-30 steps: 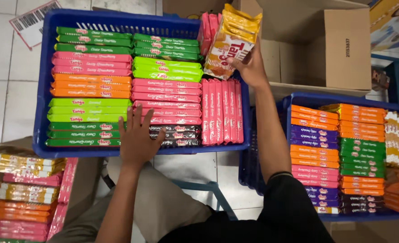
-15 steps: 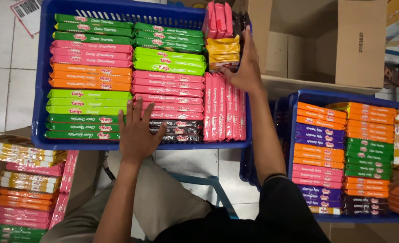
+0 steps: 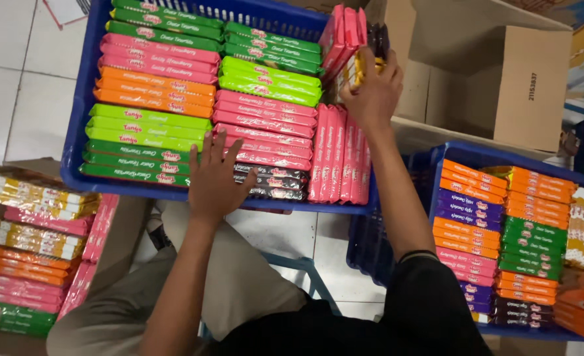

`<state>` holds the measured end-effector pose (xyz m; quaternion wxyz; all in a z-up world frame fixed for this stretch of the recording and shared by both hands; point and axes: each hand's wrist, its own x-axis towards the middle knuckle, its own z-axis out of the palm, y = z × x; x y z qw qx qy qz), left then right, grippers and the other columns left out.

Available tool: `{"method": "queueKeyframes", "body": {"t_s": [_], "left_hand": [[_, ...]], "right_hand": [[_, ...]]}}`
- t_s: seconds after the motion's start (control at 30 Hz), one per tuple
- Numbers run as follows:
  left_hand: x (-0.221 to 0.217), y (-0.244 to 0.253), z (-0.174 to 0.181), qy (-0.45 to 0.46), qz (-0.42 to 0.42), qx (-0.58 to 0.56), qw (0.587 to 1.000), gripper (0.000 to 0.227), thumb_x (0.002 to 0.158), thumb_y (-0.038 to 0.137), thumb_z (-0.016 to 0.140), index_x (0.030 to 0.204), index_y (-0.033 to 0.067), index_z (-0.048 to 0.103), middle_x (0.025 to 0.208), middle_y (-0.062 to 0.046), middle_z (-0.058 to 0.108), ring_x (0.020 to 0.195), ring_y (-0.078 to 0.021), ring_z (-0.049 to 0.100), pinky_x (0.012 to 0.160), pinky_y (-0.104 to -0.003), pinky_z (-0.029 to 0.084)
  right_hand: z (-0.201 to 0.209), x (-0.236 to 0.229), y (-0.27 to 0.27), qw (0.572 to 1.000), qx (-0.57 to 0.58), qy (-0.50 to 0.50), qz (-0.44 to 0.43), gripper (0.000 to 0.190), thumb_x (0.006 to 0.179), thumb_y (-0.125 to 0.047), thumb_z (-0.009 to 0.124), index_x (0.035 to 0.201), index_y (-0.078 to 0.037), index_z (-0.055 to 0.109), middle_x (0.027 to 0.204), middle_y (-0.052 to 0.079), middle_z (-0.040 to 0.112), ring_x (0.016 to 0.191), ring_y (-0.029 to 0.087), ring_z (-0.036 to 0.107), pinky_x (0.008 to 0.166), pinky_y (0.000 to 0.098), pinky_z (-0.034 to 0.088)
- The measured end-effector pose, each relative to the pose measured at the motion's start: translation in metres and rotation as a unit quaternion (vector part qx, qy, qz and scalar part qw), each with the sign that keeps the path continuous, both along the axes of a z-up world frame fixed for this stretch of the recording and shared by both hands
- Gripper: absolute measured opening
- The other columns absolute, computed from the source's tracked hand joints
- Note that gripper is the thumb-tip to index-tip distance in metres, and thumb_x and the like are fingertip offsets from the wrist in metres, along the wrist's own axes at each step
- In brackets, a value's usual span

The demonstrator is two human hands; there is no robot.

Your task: The person transfers packs of Tango snacks from a cardboard box into a blue plastic crate. They pick up stacks of snacks by color and place them into the crate, arranging them neatly in rows.

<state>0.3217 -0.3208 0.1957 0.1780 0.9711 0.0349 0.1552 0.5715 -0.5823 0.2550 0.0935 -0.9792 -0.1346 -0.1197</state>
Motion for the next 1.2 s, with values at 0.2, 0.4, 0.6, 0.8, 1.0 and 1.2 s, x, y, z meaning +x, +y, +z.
{"method": "queueKeyframes", "body": {"t_s": [0.2, 0.4, 0.6, 0.8, 1.0, 1.2], "left_hand": [[0.001, -0.002, -0.005, -0.052, 0.017, -0.019, 0.998, 0.061, 0.097, 0.054, 0.06, 0.145, 0.0167, 0.061, 0.157, -0.016, 0.05, 0.148, -0.0409, 0.041, 0.118, -0.064, 0.03], [0.003, -0.005, -0.017, -0.03, 0.021, -0.05, 0.998, 0.066, 0.097, 0.058, 0.057, 0.149, 0.017, 0.057, 0.162, -0.015, 0.042, 0.152, -0.0407, 0.033, 0.122, -0.064, 0.022], [0.014, -0.019, -0.018, 0.027, 0.121, -0.063, 0.99, 0.074, 0.074, 0.061, 0.072, 0.141, 0.0288, 0.064, 0.152, -0.01, 0.056, 0.147, -0.03, 0.046, 0.119, -0.057, 0.031], [-0.001, -0.002, -0.018, -0.238, 0.185, -0.147, 0.942, 0.041, 0.082, 0.047, 0.07, 0.117, 0.0242, 0.073, 0.128, -0.008, 0.066, 0.127, -0.0291, 0.063, 0.103, -0.047, 0.051], [-0.137, 0.089, -0.004, -0.335, 0.204, -0.267, 0.88, 0.015, 0.094, 0.021, 0.066, 0.107, 0.0138, 0.069, 0.121, -0.01, 0.067, 0.112, -0.0332, 0.068, 0.101, -0.047, 0.052], [-0.239, 0.213, -0.053, 0.029, 0.467, -0.451, 0.76, 0.064, 0.092, 0.045, 0.066, 0.144, 0.0103, 0.052, 0.15, -0.015, 0.053, 0.137, -0.0347, 0.049, 0.112, -0.052, 0.04]], "right_hand": [[-0.002, 0.001, 0.001, 0.997, -0.061, 0.022, -0.033, 0.091, 0.094, -0.045, 0.077, 0.165, -0.031, 0.023, 0.165, 0.024, 0.019, 0.148, 0.052, 0.024, 0.115, 0.0657, 0.03], [0.004, -0.006, 0.002, 0.998, -0.056, 0.027, 0.003, 0.084, 0.096, -0.044, 0.074, 0.162, -0.02, 0.029, 0.162, 0.029, 0.025, 0.147, 0.056, 0.019, 0.118, 0.0635, 0.02], [-0.011, -0.078, 0.037, 0.962, 0.039, -0.113, 0.244, 0.078, 0.094, -0.034, 0.08, 0.156, -0.003, 0.044, 0.159, 0.031, 0.033, 0.147, 0.052, 0.033, 0.115, 0.0682, 0.02], [-0.057, -0.143, 0.083, 0.913, 0.037, 0.007, 0.407, 0.06, 0.103, -0.031, 0.067, 0.152, 0.0, 0.051, 0.15, 0.041, 0.04, 0.137, 0.062, 0.041, 0.111, 0.0694, 0.029], [-0.072, -0.131, 0.075, 0.907, -0.049, 0.065, 0.414, 0.059, 0.106, -0.029, 0.053, 0.16, -0.008, 0.042, 0.168, 0.03, 0.027, 0.15, 0.059, 0.026, 0.114, 0.0749, 0.022], [-0.054, -0.144, 0.092, 0.919, -0.049, 0.043, 0.389, 0.058, 0.1, -0.028, 0.054, 0.151, -0.001, 0.053, 0.164, 0.034, 0.039, 0.146, 0.059, 0.034, 0.113, 0.0725, 0.026]]}}
